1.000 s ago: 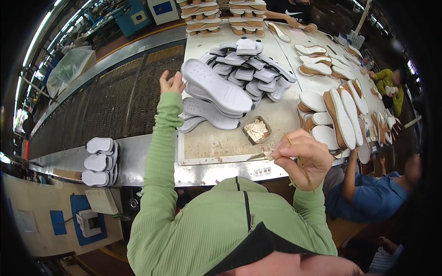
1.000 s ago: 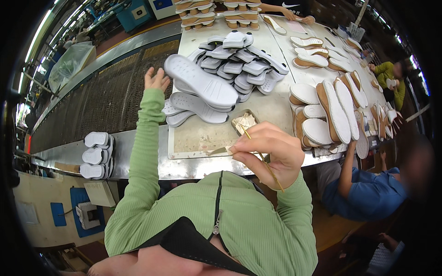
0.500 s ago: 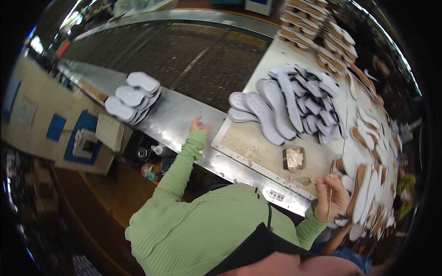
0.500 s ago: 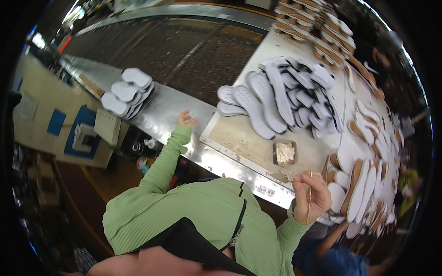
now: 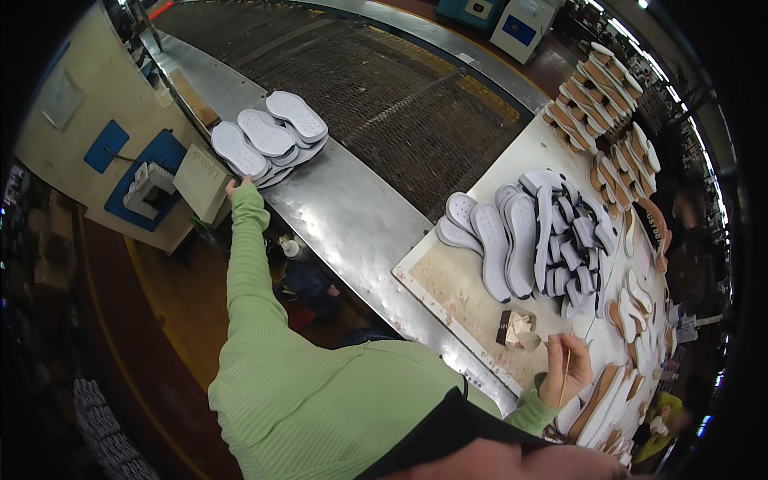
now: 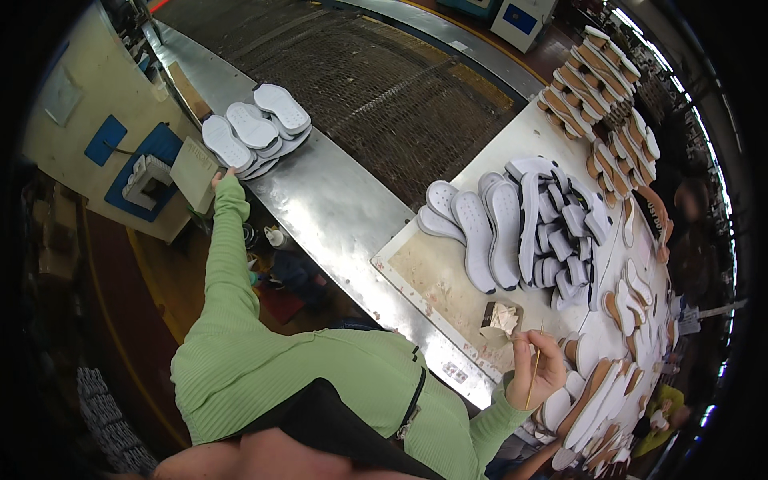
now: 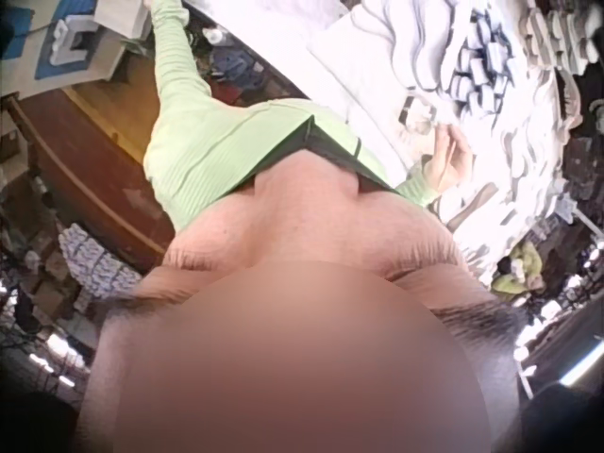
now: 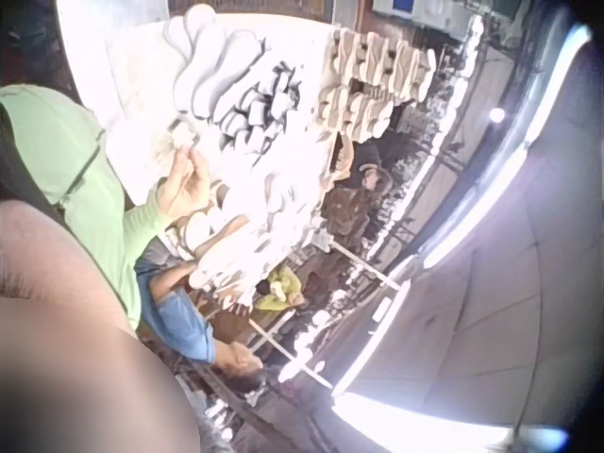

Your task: The person repeatedly picks up white shoe insoles from a pile, applies a beige adhesive to the edges using a small brush, and places them on a conveyor belt. The process is repeated for multiple insoles.

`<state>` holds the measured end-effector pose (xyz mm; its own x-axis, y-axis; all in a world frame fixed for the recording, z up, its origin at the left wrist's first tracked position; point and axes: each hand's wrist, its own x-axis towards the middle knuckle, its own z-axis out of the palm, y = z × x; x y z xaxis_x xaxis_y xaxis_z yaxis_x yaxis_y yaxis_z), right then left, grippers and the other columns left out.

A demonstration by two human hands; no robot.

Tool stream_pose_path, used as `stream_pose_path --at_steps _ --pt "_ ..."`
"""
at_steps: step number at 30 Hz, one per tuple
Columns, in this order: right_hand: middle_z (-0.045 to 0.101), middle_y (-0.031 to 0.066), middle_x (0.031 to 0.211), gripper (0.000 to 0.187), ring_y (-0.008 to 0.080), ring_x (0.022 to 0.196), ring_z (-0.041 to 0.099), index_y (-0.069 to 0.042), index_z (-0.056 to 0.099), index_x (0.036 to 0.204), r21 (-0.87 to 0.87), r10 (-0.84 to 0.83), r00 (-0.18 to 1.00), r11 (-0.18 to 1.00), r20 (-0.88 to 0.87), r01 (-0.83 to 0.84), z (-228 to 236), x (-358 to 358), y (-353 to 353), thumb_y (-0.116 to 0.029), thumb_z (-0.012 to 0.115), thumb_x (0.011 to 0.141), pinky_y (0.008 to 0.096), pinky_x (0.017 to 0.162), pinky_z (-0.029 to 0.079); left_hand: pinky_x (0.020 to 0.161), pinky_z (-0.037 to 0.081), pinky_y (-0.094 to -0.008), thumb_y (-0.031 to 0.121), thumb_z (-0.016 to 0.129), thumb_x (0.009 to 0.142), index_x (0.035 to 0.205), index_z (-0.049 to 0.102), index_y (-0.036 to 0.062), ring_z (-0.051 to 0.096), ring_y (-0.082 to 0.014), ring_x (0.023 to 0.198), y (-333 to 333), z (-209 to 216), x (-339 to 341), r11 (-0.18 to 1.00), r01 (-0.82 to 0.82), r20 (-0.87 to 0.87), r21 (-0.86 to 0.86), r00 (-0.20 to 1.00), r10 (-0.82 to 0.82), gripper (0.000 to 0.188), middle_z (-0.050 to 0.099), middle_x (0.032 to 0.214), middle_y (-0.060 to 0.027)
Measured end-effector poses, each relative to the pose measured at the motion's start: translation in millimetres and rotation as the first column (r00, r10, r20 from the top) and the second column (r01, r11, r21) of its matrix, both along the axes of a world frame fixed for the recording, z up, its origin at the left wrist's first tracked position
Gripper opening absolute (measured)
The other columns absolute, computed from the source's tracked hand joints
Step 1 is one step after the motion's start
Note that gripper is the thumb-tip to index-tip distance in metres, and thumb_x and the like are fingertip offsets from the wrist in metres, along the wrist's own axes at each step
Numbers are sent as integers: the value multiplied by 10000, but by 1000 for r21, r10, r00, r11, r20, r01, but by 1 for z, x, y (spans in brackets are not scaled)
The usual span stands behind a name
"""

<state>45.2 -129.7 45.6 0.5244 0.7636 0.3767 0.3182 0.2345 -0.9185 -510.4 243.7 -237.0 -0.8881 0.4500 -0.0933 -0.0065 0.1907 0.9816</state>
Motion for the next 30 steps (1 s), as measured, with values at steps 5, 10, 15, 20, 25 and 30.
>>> stream_pose_path --at_steps 5,10,15,20,25,30 --pt "641 120 882 188 167 819 631 66 615 982 -75 -81 995 994 60 85 4 -2 16 103 643 800 255 783 495 895 462 -367 294 749 742 1277 434 -62 585 -283 1031 41 -24 -56 995 38 200 -88 979 -20 716 565 1212 -202" --pt "657 124 900 186 164 841 646 62 619 992 -89 -103 993 990 64 109 2 -9 33 88 648 810 253 792 503 750 533 -360 254 706 791 1251 475 -63 661 -266 867 72 -41 -78 975 172 348 140 914 -211 605 646 1054 -176" --pt "663 122 903 189 164 843 649 55 623 996 -93 -91 995 991 41 95 -2 -11 41 80 656 812 256 796 506 731 539 -387 247 710 785 1202 558 -27 657 -257 909 78 -36 -96 978 100 390 181 906 -165 522 611 1151 -184" --pt "670 128 910 171 167 828 650 52 625 990 -88 -180 982 979 63 185 -4 -5 31 65 655 822 262 792 510 781 507 -369 331 693 788 1175 582 -46 645 -273 900 74 -3 -126 974 120 419 190 888 -191 551 632 1126 -162" --pt "676 128 897 163 171 824 649 48 628 985 -107 -204 977 972 55 209 -6 -7 32 53 658 824 264 788 512 826 485 -370 414 692 765 1121 637 -35 637 -281 922 114 22 -87 951 173 386 255 884 -264 575 669 1049 -148" --pt "675 129 900 168 170 829 647 49 628 984 -112 -236 968 963 88 245 -3 -12 36 56 661 819 263 788 512 785 517 -359 361 781 673 1006 645 -68 646 -245 930 122 31 2 952 176 -29 -251 982 -189 561 665 1020 -187"
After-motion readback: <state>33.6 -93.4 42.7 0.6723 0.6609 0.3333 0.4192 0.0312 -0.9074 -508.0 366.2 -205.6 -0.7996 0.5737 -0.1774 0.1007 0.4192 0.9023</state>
